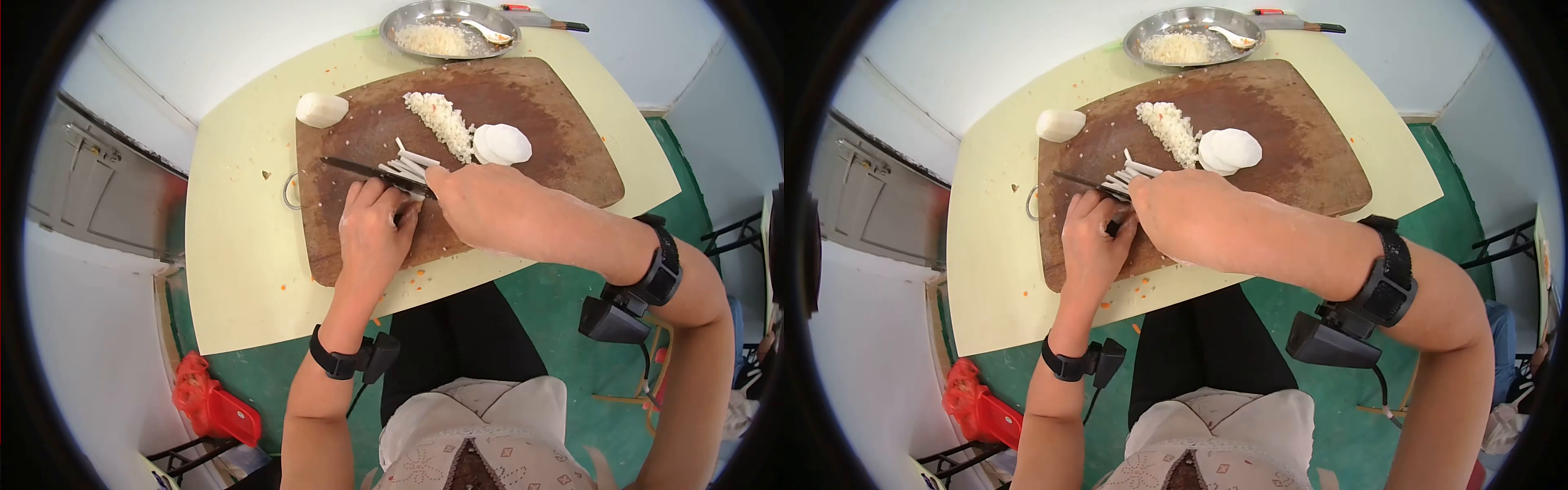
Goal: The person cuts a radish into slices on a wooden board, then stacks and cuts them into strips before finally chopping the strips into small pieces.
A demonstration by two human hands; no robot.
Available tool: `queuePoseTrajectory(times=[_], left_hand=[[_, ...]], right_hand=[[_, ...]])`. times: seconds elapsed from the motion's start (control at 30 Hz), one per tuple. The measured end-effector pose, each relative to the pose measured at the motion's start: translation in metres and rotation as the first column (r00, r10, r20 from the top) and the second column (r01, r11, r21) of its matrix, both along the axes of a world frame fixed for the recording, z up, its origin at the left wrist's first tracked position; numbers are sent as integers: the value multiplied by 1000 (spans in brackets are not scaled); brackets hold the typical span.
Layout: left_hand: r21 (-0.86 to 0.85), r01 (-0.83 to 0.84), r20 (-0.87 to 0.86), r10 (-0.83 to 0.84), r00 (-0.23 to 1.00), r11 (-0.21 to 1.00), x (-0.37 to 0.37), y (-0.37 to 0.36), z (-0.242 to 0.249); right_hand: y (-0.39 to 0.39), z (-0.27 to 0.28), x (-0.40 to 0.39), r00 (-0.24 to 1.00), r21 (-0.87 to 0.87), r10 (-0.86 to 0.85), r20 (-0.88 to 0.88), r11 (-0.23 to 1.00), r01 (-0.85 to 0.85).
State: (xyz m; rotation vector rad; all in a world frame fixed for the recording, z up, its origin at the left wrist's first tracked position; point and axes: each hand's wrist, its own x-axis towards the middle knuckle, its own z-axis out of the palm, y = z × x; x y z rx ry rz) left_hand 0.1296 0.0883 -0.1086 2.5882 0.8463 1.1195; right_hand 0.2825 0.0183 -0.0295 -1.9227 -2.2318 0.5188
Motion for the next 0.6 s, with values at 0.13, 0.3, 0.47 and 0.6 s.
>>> queuePoseTrajectory(times=[0.13, 0.3, 0.47, 0.6], left_hand=[[6, 4, -3, -4, 1000, 1000, 0, -1, 2], [-18, 13, 49, -12, 999, 1000, 0, 0, -1], [-29, -3, 68, 5, 998, 1000, -2, 0, -2], [-30, 1, 42, 0, 999, 1000, -3, 1, -3]], right_hand=[[10, -17, -4, 1000, 31, 18, -6, 999, -18], [16, -11, -3, 997, 74, -65, -49, 995, 69], [0, 2, -6, 999, 98, -38, 14, 994, 37], [-3, -2, -5, 1000, 90, 2, 10, 996, -3]])
